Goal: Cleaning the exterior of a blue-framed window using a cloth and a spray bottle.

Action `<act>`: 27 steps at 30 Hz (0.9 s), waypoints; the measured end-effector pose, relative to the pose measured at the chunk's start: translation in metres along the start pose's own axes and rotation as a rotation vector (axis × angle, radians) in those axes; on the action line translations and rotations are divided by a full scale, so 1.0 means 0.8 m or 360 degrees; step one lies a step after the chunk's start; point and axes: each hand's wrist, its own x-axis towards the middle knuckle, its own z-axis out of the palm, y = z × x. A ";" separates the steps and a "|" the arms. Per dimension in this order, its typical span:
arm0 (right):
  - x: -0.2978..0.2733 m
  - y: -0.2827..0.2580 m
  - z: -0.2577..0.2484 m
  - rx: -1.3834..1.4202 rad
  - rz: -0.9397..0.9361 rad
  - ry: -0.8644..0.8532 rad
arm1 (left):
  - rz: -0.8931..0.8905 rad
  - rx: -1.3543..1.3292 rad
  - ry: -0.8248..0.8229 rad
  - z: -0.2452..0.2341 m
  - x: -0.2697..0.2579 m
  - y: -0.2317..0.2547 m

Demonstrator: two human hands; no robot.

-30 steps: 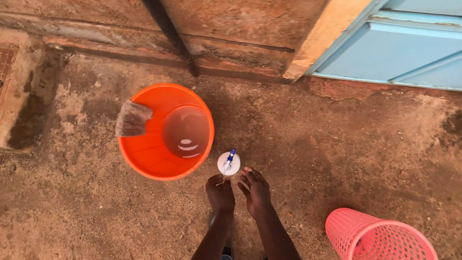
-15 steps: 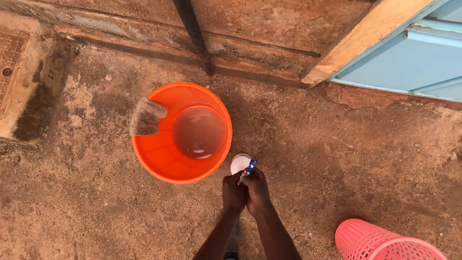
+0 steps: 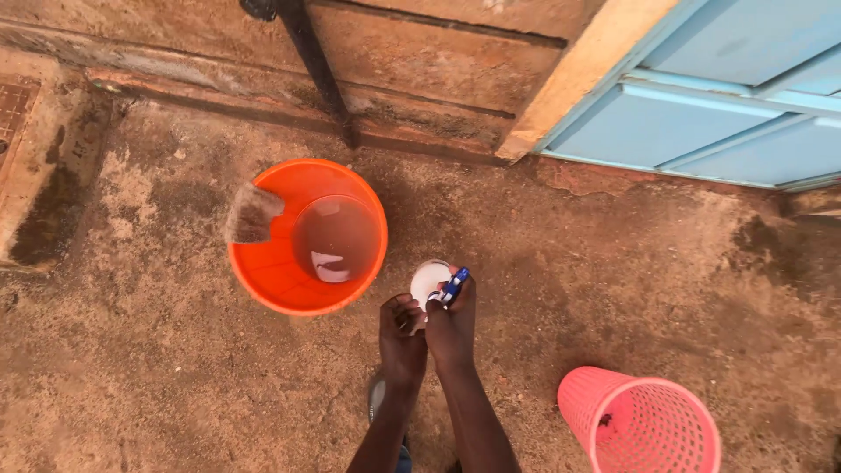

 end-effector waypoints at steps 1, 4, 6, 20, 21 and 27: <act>-0.008 -0.010 -0.004 -0.0047 -0.0146 0.0006 | 0.0099 0.0200 0.0008 0.010 -0.003 0.020; -0.043 -0.063 -0.017 -0.0085 -0.0332 0.0022 | 0.0467 0.0552 -0.0050 0.041 -0.016 0.098; -0.069 -0.108 -0.024 -0.0075 -0.0368 0.0029 | 0.0732 0.0707 -0.0110 0.060 -0.027 0.135; -0.305 -0.448 -0.074 -0.1119 -0.1569 -0.0054 | 0.0404 -0.0682 -0.0395 0.172 -0.153 0.457; -0.310 -0.471 -0.076 -0.1112 -0.1622 -0.0037 | 0.0449 -0.0704 -0.0417 0.184 -0.158 0.481; -0.382 -0.608 -0.068 -0.0649 -0.1373 -0.0061 | 0.0623 -0.0216 -0.0186 0.215 -0.229 0.645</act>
